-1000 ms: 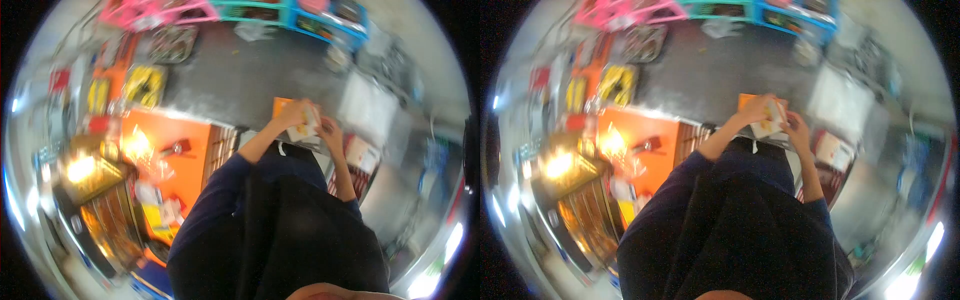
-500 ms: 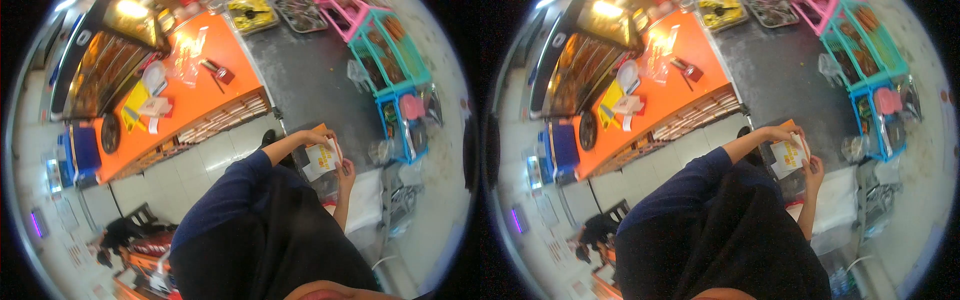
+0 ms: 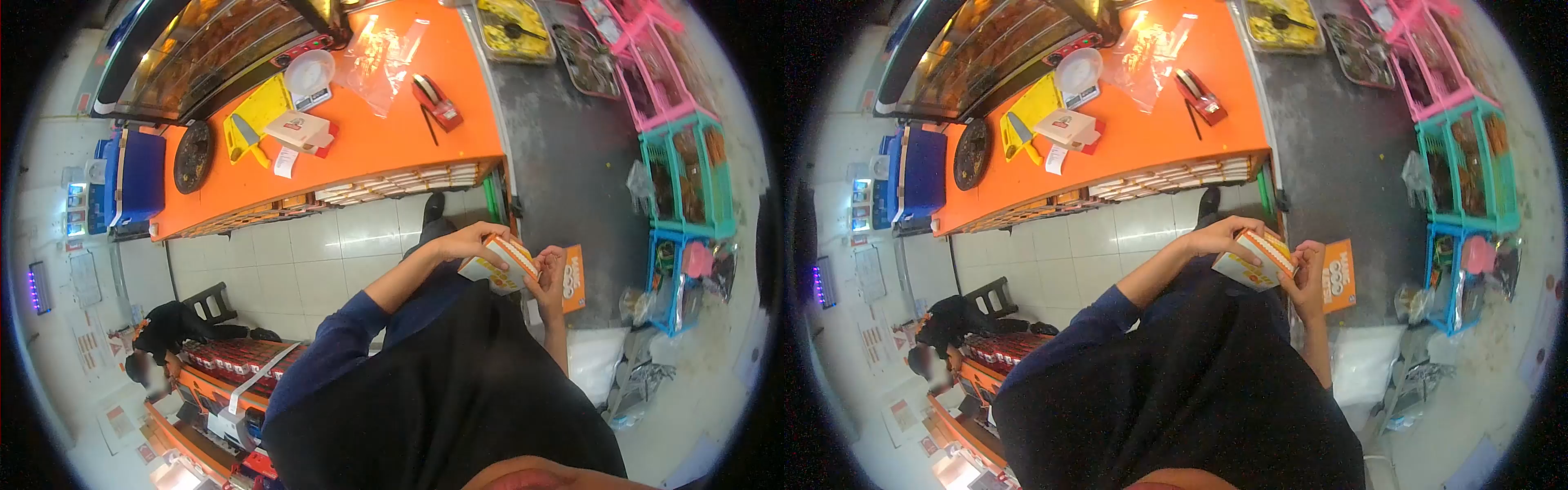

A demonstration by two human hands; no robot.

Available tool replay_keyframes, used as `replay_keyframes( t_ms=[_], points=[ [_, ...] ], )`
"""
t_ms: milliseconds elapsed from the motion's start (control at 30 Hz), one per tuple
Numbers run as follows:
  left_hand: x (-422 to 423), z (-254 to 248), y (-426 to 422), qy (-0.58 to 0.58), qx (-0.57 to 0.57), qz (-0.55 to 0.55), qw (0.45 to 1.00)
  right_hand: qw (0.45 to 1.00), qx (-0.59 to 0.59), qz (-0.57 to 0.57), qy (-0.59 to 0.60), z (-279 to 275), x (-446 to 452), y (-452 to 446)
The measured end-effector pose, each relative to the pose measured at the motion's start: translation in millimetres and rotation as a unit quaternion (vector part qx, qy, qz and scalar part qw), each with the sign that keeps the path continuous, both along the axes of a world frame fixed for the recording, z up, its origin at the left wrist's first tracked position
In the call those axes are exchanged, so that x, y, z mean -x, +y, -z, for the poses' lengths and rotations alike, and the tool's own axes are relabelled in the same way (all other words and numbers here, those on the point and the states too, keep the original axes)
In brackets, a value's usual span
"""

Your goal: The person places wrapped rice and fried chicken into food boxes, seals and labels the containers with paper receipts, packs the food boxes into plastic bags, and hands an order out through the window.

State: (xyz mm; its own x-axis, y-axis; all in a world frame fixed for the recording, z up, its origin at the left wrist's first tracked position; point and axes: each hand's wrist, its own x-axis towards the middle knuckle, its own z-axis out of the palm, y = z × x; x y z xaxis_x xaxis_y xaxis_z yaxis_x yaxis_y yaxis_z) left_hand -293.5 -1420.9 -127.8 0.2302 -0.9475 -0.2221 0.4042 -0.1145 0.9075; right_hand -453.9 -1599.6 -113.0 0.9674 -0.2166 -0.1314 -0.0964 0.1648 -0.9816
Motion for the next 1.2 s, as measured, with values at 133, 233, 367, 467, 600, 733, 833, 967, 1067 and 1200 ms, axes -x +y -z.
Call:
replay_keyframes(
  t_ms=[133, 233, 367, 467, 600, 733, 833, 967, 1067, 1200],
  points=[
    [-57, -6, 56, -0.013, -0.004, -0.09, 0.996, 0.999, 0.012, -0.009, -0.044, 24, -76, 38],
    [-93, -16, 98, -0.011, -0.044, -0.13, 0.99, 0.994, 0.038, -0.045, -0.095, 21, -143, 64],
    [-127, -34, 145, -0.049, -0.054, -0.207, 0.976, 0.984, -0.013, -0.175, 0.031, -48, -221, 97],
    [-138, -51, 161, -0.113, -0.031, -0.251, 0.961, 0.932, 0.16, -0.315, 0.08, -79, -261, 105],
    [-156, -53, 177, -0.22, -0.033, -0.229, 0.948, 0.887, 0.15, -0.425, 0.098, -88, -289, 108],
    [-166, -53, 182, -0.198, -0.032, -0.254, 0.946, 0.872, 0.095, -0.468, 0.107, -83, -312, 109],
    [-170, -47, 183, -0.131, -0.026, -0.268, 0.954, 0.867, -0.017, -0.483, 0.124, -70, -324, 108],
    [-175, -39, 179, -0.103, 0.022, -0.279, 0.954, 0.87, -0.058, -0.468, 0.144, -62, -332, 109],
    [-181, -28, 181, -0.062, -0.036, -0.362, 0.929, 0.922, 0.069, -0.381, 0.023, -50, -345, 95],
    [-179, -34, 169, 0.097, -0.047, -0.392, 0.914, 0.911, 0.394, -0.115, 0.053, 69, -377, 19]
  ],
)
